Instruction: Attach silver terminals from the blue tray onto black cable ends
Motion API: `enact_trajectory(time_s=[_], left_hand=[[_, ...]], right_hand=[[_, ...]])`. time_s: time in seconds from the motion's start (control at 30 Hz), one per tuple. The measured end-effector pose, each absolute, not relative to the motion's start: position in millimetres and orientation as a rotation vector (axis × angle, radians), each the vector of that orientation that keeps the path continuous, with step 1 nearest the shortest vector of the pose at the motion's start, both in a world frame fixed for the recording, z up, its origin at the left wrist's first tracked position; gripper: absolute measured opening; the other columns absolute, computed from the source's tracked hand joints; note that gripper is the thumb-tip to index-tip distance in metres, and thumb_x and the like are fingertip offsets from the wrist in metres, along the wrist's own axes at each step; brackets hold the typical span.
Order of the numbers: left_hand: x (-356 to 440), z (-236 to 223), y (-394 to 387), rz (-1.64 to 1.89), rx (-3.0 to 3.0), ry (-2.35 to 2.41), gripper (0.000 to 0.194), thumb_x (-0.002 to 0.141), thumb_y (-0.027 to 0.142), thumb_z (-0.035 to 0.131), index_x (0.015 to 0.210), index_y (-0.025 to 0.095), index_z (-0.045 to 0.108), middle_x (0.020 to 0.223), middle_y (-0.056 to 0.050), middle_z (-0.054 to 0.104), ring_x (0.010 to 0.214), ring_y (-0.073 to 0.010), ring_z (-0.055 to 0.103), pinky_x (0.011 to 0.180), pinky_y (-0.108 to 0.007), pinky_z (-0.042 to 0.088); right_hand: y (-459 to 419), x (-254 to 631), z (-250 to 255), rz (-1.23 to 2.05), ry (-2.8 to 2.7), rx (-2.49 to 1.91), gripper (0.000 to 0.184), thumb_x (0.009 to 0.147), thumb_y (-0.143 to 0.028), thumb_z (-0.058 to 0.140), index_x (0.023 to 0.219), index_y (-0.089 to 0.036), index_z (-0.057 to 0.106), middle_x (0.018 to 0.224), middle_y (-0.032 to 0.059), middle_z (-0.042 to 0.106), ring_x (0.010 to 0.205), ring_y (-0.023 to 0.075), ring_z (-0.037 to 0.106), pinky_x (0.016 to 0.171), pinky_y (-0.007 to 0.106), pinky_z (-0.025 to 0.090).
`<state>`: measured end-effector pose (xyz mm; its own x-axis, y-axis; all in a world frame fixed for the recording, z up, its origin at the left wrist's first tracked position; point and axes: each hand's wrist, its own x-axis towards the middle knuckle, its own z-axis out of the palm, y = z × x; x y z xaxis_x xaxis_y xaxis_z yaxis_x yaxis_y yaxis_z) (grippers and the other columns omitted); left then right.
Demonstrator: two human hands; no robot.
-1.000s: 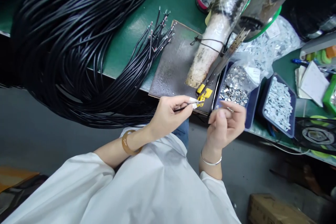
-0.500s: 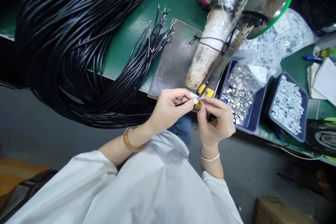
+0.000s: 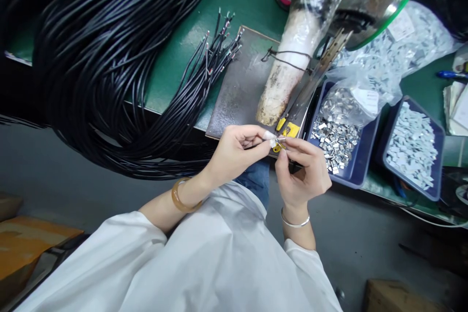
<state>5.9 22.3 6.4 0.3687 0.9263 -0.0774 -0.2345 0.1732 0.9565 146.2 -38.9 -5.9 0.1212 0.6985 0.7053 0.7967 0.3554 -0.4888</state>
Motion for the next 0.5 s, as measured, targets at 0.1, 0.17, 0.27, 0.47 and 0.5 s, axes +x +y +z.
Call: enact_trajectory(time_s=[0.1,0.17,0.27,0.47,0.5], left_hand=[[7.0,6.6,22.6,0.968,1.080,0.832,0.006,0.077,0.018,0.073,0.077,0.012,0.075,0.065,0.000,0.069,0.056,-0.0063,0.057,0.054,-0.016,0.047],[7.6,7.5,22.7,0.965,1.074,0.853,0.006,0.076,0.018,0.073,0.076,0.012,0.075,0.061,0.001,0.065,0.054,-0.0059,0.055,0.052,-0.016,0.044],[8.1,9.7,23.1,0.981,1.053,0.865,0.007,0.075,0.019,0.073,0.075,0.012,0.074,0.059,0.001,0.063,0.053,-0.0062,0.053,0.052,-0.017,0.044],[7.1,8.5,23.0,0.961,1.055,0.845,0.008,0.075,0.020,0.072,0.076,0.012,0.073,0.061,0.001,0.063,0.054,-0.0066,0.052,0.051,-0.017,0.041],[6.9,7.8,22.6,0.951,1.057,0.844,0.008,0.075,0.020,0.072,0.075,0.012,0.073,0.060,0.001,0.062,0.054,-0.0064,0.051,0.051,-0.017,0.040]], right_hand=[[-38.2,147.0,-4.5,-0.114,-1.619,-1.383,0.020,0.084,-0.007,0.071,0.095,-0.022,0.063,0.102,0.0037,0.075,0.090,0.0158,0.074,0.077,0.031,0.064],[-36.8,146.9,-2.8,-0.130,-1.635,-1.398,0.020,0.084,-0.008,0.071,0.096,-0.023,0.064,0.102,0.0024,0.075,0.090,0.0157,0.074,0.078,0.031,0.064],[-35.1,145.8,0.1,-0.182,-1.640,-1.413,0.021,0.083,-0.007,0.072,0.096,-0.023,0.066,0.101,0.0011,0.075,0.090,0.0154,0.074,0.081,0.031,0.063],[-36.1,142.6,0.3,-0.156,-1.616,-1.378,0.021,0.081,-0.006,0.073,0.092,-0.021,0.065,0.102,0.0030,0.075,0.090,0.0152,0.074,0.078,0.029,0.064],[-36.1,142.3,-0.4,-0.149,-1.618,-1.377,0.020,0.081,-0.006,0.073,0.092,-0.021,0.064,0.102,0.0032,0.075,0.090,0.0152,0.074,0.077,0.029,0.064]])
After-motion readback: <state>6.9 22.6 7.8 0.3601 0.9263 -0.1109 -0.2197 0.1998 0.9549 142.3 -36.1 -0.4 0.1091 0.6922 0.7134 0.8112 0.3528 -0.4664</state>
